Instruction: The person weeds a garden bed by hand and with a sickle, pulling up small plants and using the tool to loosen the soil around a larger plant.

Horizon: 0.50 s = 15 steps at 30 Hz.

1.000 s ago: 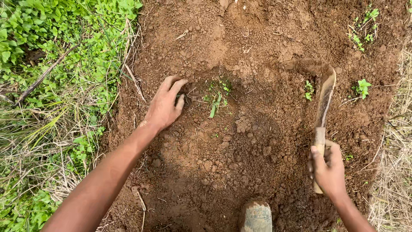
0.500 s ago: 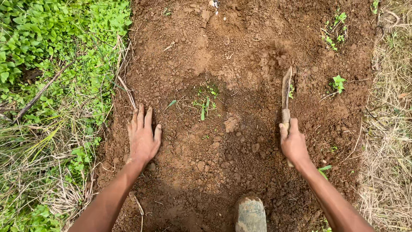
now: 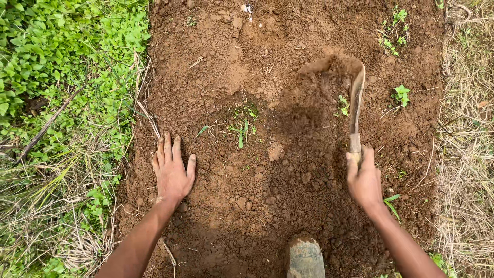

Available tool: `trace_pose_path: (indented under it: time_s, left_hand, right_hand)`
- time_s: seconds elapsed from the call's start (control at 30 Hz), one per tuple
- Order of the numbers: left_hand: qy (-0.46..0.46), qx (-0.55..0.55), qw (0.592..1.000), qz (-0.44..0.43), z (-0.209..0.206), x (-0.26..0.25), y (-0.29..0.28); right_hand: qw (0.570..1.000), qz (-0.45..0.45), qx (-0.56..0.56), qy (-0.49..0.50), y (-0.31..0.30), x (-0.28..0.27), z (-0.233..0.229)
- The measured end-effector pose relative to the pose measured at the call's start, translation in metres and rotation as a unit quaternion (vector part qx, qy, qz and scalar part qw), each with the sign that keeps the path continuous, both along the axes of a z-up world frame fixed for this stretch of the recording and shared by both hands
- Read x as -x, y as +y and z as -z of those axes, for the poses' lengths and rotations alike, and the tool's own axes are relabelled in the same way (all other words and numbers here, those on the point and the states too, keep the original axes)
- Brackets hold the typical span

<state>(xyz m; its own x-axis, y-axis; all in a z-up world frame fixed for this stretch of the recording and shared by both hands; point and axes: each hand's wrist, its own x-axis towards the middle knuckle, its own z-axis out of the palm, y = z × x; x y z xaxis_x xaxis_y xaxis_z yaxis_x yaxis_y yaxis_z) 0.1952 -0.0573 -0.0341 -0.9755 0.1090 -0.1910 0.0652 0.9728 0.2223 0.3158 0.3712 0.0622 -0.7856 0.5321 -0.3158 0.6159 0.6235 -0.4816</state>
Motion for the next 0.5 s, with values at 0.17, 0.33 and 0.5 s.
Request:
trace_pose_path:
  time_s: [0.17,0.33,0.5]
  left_hand:
    - [-0.004,-0.001,1.0,-0.004,0.0,0.0,0.001]
    - [-0.001,-0.012,1.0,-0.017,0.0,0.001,0.002]
    - [0.058,-0.066,0.995,-0.037,-0.005,0.01,0.023]
  right_hand:
    - [0.997,-0.013,0.063,0.053,0.015,0.116,0.044]
    - [0.995,-0.097,0.011,-0.037,-0.02,0.053,0.023]
    - [0.984,-0.117,-0.001,-0.132,-0.002,-0.037,0.034]
